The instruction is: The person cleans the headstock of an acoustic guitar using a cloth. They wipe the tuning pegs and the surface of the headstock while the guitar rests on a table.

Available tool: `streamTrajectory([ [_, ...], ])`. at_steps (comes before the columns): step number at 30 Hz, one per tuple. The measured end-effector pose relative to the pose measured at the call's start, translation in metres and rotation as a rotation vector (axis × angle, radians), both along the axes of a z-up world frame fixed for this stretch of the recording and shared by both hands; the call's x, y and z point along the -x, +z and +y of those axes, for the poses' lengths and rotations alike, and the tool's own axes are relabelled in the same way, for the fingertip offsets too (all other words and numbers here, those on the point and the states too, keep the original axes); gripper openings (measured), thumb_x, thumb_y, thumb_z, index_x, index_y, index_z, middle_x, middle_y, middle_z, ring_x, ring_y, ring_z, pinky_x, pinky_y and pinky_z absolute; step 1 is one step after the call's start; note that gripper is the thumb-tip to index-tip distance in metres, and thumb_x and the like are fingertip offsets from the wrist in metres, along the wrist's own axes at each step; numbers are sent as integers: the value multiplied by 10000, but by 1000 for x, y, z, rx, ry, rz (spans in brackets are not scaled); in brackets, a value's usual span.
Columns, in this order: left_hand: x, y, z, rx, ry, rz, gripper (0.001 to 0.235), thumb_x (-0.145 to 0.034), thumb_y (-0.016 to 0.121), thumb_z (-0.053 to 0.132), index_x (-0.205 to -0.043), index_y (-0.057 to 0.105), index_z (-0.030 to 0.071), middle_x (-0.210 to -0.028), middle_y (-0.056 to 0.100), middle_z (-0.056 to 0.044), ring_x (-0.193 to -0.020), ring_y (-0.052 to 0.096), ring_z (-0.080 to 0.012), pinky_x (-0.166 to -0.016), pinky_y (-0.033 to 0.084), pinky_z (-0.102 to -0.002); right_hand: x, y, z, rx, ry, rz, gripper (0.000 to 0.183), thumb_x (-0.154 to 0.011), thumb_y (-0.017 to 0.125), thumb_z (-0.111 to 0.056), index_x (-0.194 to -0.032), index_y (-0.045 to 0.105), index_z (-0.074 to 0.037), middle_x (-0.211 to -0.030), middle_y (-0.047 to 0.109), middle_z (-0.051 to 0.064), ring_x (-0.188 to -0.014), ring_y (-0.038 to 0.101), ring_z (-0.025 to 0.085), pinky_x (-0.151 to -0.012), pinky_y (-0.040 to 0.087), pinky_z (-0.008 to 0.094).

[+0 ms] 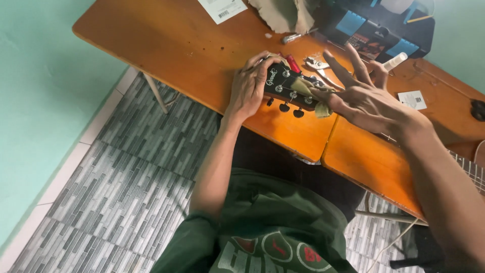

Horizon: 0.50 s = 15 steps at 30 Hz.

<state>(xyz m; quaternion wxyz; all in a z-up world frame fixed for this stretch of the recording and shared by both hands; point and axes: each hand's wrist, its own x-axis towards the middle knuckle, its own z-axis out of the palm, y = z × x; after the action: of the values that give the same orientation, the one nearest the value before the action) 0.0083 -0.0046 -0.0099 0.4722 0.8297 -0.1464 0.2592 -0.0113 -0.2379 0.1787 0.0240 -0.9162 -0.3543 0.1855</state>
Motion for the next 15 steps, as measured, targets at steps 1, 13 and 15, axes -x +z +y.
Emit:
streamTrajectory([
  [1,2,2,0,21,-16,9,755,-1056,-23,595,-1366,578,260,-1424,624,-85,-1380,563,-214,-1054,532,-461,-1,0,8,48,-59,20,690,-961,89,-594,-1517,419,-352,-1714,-159,-16,-1512,-337,252,-1136,-184,564],
  [13,7,11,0,72,12,42,759,-1057,55,587,-1326,635,178,-1443,593,-109,-1336,596,-278,-1077,482,-454,-13,-24,39,92,73,-108,744,-937,105,-667,-1592,270,-353,-1696,-150,60,-1506,-283,304,-1107,-162,707],
  [15,7,13,3,45,25,68,781,-1038,-4,622,-1325,623,254,-1447,589,-95,-1364,574,-262,-1082,480,-463,-6,-12,22,89,104,-90,791,-905,24,-714,-1578,288,-392,-1705,-108,67,-1511,-272,321,-1085,-153,736],
])
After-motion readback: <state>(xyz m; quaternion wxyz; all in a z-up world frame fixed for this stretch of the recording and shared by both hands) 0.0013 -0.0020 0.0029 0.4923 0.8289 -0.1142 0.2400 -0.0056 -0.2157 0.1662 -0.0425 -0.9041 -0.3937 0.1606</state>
